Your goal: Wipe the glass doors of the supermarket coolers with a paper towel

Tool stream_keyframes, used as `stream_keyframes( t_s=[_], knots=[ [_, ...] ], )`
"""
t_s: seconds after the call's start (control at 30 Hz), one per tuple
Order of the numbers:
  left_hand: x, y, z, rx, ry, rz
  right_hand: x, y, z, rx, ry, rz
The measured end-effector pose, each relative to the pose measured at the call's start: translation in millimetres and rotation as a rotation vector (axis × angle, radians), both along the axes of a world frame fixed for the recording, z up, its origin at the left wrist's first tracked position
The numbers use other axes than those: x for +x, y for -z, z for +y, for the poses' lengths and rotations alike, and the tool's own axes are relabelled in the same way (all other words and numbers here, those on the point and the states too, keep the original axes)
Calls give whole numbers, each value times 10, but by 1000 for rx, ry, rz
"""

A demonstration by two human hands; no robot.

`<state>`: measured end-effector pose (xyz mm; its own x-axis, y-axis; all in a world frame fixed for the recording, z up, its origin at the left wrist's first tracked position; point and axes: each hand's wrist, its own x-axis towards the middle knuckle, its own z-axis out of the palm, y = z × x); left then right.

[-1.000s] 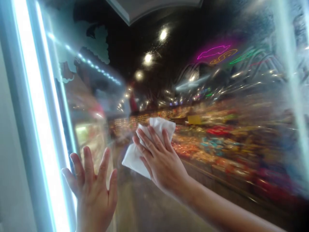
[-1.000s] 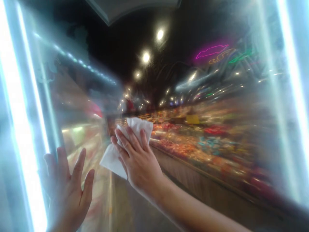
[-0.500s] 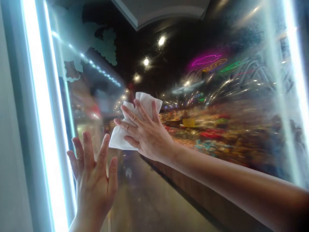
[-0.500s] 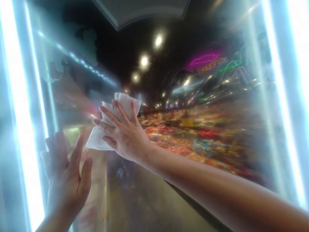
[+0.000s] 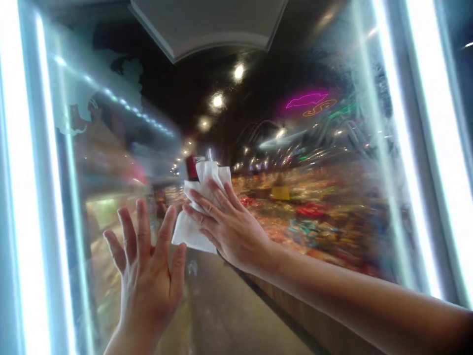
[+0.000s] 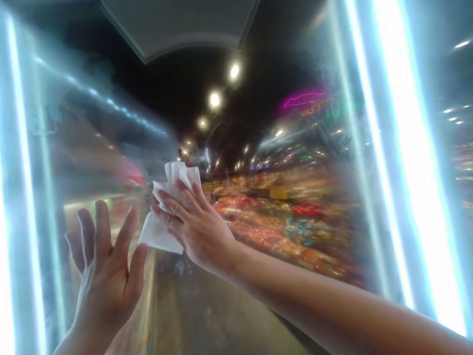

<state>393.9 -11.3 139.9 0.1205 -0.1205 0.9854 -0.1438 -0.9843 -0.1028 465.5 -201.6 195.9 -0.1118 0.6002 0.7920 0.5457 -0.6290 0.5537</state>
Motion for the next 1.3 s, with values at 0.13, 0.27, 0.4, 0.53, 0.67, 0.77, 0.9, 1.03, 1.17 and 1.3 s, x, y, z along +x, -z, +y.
stream_keyframes(
  t_s=[0.13, 0.27, 0.4, 0.53, 0.67, 0.77, 0.9, 1.03, 1.17, 1.3],
  knots=[
    [104, -123, -300, 58, 3, -24, 115, -208, -510, 31, 38, -13],
    [226, -317, -686, 133, 50, -61, 193, -392, -970, 190, 88, 0],
    [365, -281, -1134, 199, 91, -68, 257, -56, -1391, 65, 74, -23],
    [491, -308, -1557, 207, 120, -69, 339, -68, -1855, 135, 115, -3],
    [549, -367, -1871, 190, 148, -68, 408, -116, -2218, 209, 131, 25],
    [567, -314, -2027, 221, 166, -71, 444, 138, -2386, 129, 108, 22],
    [603, -295, -2205, 233, 166, -73, 482, 230, -2534, 117, 98, 20],
    [645, -331, -2325, 227, 169, -78, 494, 147, -2580, 260, 74, 47],
    [657, -292, -2288, 265, 162, -80, 513, 248, -2615, 246, 50, 47],
    [633, -261, -2168, 262, 141, -92, 531, 216, -2656, 301, 57, 49]
  ],
)
